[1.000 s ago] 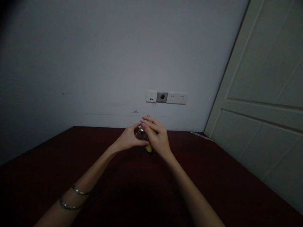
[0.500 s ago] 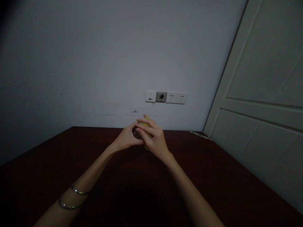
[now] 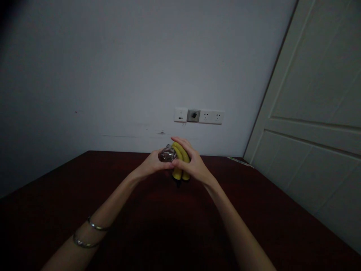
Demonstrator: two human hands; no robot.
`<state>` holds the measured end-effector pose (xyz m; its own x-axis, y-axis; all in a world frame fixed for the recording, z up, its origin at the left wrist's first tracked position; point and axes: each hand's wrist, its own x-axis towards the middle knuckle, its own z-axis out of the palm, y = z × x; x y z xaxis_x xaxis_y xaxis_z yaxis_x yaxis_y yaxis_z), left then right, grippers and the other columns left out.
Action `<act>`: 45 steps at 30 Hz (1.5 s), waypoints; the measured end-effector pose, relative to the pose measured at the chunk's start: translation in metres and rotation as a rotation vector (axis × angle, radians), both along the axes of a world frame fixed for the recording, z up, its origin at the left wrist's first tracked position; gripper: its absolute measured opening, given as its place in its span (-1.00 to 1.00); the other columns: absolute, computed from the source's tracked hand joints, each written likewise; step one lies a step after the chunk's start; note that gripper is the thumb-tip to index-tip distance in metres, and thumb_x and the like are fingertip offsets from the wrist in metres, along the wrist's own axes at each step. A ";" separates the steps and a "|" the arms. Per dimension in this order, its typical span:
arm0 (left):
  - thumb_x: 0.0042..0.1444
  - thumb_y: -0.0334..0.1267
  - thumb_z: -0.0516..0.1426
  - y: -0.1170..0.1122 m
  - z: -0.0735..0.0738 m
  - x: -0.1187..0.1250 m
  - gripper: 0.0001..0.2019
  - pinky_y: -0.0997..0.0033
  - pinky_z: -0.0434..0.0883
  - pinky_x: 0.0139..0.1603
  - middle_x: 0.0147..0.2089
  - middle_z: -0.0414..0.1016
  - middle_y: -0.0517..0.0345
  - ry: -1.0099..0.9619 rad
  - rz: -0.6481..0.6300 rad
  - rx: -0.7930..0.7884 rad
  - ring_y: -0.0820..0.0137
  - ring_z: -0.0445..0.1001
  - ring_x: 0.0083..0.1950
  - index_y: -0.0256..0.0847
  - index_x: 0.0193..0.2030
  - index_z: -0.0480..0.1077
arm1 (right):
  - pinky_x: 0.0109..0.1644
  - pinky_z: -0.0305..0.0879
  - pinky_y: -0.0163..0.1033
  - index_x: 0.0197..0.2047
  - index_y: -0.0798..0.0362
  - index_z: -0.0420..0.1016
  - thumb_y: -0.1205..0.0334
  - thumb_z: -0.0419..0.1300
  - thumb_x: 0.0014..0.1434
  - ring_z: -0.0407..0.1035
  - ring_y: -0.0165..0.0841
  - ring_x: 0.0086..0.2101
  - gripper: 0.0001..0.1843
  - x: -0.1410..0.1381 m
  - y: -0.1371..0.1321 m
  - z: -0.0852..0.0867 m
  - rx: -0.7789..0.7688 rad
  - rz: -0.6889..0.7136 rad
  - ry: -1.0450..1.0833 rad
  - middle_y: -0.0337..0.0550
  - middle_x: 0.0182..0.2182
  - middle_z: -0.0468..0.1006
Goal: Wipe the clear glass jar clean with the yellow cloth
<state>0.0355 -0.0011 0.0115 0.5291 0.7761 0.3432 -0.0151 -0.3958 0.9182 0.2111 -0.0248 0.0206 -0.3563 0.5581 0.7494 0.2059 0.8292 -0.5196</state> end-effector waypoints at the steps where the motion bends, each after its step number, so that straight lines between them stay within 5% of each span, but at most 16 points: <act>1: -0.21 -0.13 0.35 0.000 0.000 0.000 -0.50 0.36 0.42 -0.32 -0.26 0.48 0.05 -0.004 -0.012 -0.024 0.42 0.43 -0.34 -0.31 -0.12 0.38 | 0.28 0.06 0.11 0.23 -0.17 0.21 -0.16 0.30 -0.05 0.17 -0.11 0.17 -0.20 0.001 -0.002 0.001 0.020 -0.024 -0.068 -0.10 0.18 0.26; 10: -0.14 -0.06 0.30 -0.003 0.004 -0.001 -0.59 0.40 0.40 -0.42 -0.36 0.47 0.06 0.013 -0.018 -0.131 0.44 0.42 -0.42 -0.31 -0.23 0.40 | 0.31 0.00 0.14 0.35 -0.20 -0.15 0.09 0.40 -0.12 0.03 -0.08 0.24 0.10 -0.006 -0.001 -0.007 0.178 -0.144 -0.219 -0.02 0.25 0.05; 19: -0.10 0.04 0.27 -0.001 0.003 -0.008 -0.47 0.31 0.47 -0.40 -0.33 0.48 -0.01 0.128 -0.117 -0.142 0.41 0.46 -0.45 -0.35 -0.12 0.36 | 0.26 0.09 0.12 0.37 -0.18 -0.16 0.21 0.38 -0.12 0.12 -0.12 0.18 0.10 -0.006 0.005 -0.013 0.138 -0.136 -0.163 -0.01 0.19 0.15; 24: -0.11 0.02 0.28 0.005 0.002 -0.023 -0.23 0.06 0.43 -0.05 0.03 0.43 -0.22 0.230 -0.240 -0.047 0.15 0.48 -0.06 -0.30 0.20 0.17 | 0.29 0.02 0.10 0.35 -0.11 -0.04 0.20 0.40 -0.18 0.16 -0.12 0.17 0.08 -0.009 0.009 -0.020 -0.061 -0.143 0.010 -0.01 0.19 0.22; 27: -0.24 -0.10 0.37 0.013 -0.001 -0.029 0.07 -0.14 0.14 0.24 0.31 0.12 -0.27 0.267 -0.057 0.130 -0.03 0.18 0.29 -0.18 0.37 -0.11 | 0.27 0.10 0.07 0.35 -0.03 -0.03 0.12 0.43 -0.25 0.23 -0.11 0.15 0.14 -0.013 0.011 -0.019 -0.318 -0.124 0.229 0.05 0.22 0.22; 29: -0.29 -0.12 0.39 0.017 -0.003 -0.031 0.19 -0.17 -0.01 0.31 0.40 -0.10 -0.28 0.305 0.087 0.223 -0.07 -0.03 0.38 -0.17 0.40 -0.24 | 0.23 0.17 0.05 0.35 0.04 -0.03 0.12 0.44 -0.27 0.29 -0.11 0.11 0.16 -0.016 0.009 -0.014 -0.445 -0.114 0.327 0.10 0.22 0.24; 31: -0.26 -0.12 0.38 0.018 -0.004 -0.031 0.19 -0.14 -0.03 0.34 0.43 -0.19 -0.25 0.303 0.094 0.281 -0.05 -0.09 0.41 -0.14 0.41 -0.28 | 0.21 0.22 0.04 0.34 0.09 0.00 0.11 0.43 -0.28 0.33 -0.10 0.08 0.15 -0.019 0.005 -0.009 -0.520 -0.129 0.367 0.13 0.20 0.29; 39: -0.22 -0.27 0.35 0.009 -0.004 -0.020 0.00 -0.07 0.18 0.24 0.29 0.13 -0.23 0.169 -0.039 0.284 0.02 0.23 0.25 -0.18 0.34 -0.09 | 0.17 0.29 0.02 0.30 0.10 0.10 0.12 0.43 -0.23 0.37 -0.13 0.05 0.05 -0.023 -0.002 -0.001 -0.584 -0.129 0.316 0.08 0.11 0.41; 45: -0.20 -0.34 0.31 0.001 0.001 -0.017 -0.22 0.03 0.31 0.11 0.11 0.30 -0.12 0.181 -0.003 0.323 0.13 0.35 0.11 -0.26 0.18 0.08 | 0.15 0.30 0.09 0.28 0.12 0.14 0.11 0.41 -0.19 0.39 -0.09 0.03 -0.02 -0.024 0.000 -0.002 -0.514 -0.152 0.262 0.10 0.08 0.44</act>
